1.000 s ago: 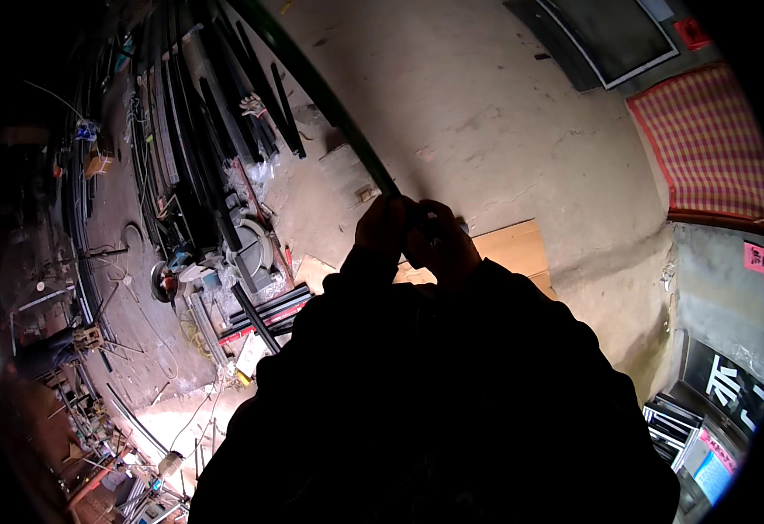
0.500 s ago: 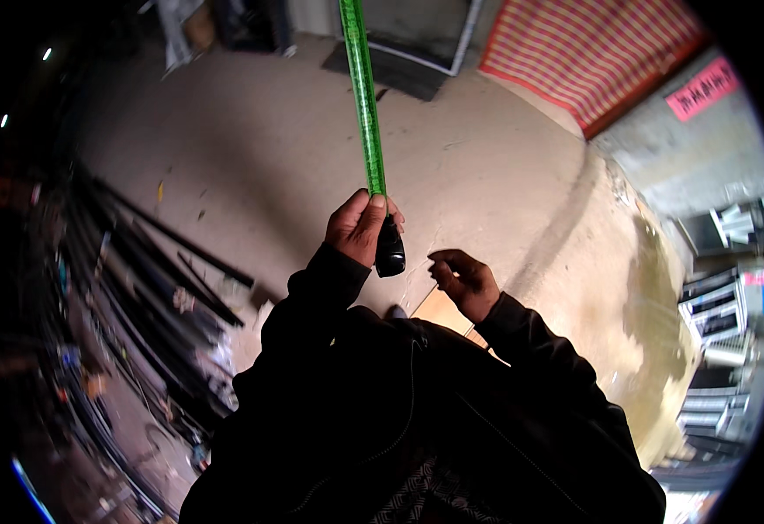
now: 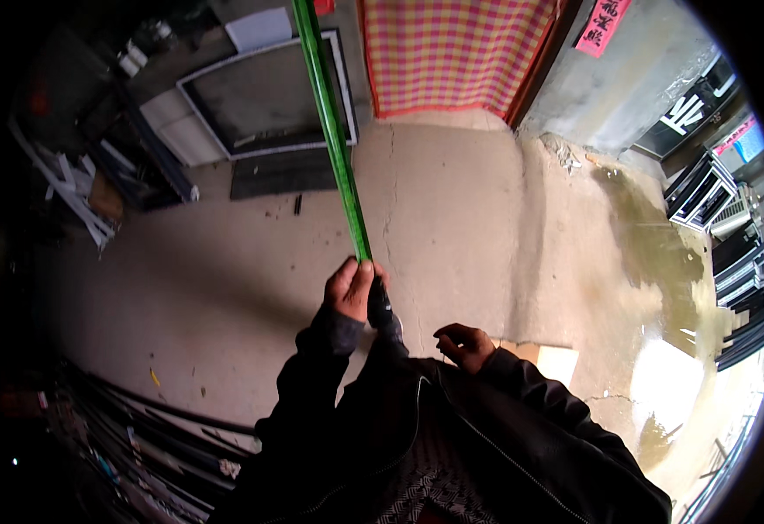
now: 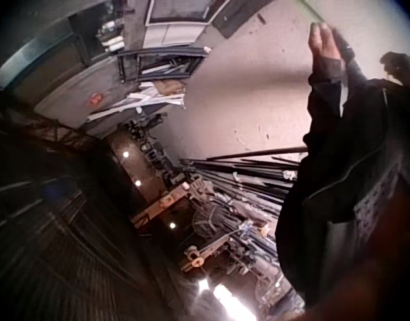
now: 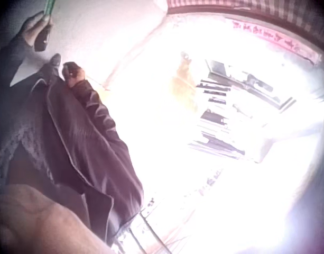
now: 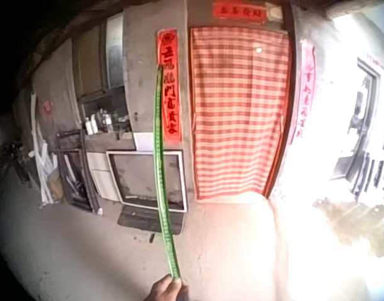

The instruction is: The person measures the dimensions of a large window frame using a green tape measure. They measure the vertical and horizontal sections of the frame, then move to a different area to measure a cardboard box on the floor.

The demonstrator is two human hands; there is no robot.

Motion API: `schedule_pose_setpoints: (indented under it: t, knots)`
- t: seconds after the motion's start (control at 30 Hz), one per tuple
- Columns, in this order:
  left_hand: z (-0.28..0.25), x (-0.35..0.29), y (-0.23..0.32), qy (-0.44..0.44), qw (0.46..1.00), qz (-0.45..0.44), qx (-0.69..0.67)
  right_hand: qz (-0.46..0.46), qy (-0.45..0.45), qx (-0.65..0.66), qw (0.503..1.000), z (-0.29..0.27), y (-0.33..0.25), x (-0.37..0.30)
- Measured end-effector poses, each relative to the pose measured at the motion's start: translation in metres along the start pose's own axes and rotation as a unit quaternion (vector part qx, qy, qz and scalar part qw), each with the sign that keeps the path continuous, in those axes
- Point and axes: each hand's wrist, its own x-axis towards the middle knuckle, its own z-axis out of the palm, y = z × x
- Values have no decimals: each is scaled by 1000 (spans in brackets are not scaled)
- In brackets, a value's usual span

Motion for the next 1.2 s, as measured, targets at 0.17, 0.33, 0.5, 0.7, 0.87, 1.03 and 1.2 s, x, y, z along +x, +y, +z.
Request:
schedule_pose_setpoints:
  t: [0.17, 0.33, 0.5, 0.7, 0.87, 1.03, 1.2]
  knots:
    - [-28, 116, -21, -34, 998, -42, -10, -36, 91, 67, 993, -39, -42, 97]
    - [-27, 222, -43, -73, 995, -57, -27, -18, 143, 73, 987, -94, -40, 175]
    - [-35, 317, -95, -45, 996, -71, -25, -18, 138, 82, 987, -175, -32, 287]
    - [-42, 435, -101, -16, 988, -49, 149, -39, 135, 22, 990, -302, -71, 461]
    - [-52, 525, -86, 71, 987, -145, -12, -198, 106, -57, 973, -395, -199, 621]
    - [-47, 628, -93, 67, 987, -135, 52, -332, 100, -120, 930, -455, -311, 792]
    - [-68, 753, -131, 25, 983, -51, 175, -325, 54, -138, 934, -478, -409, 954]
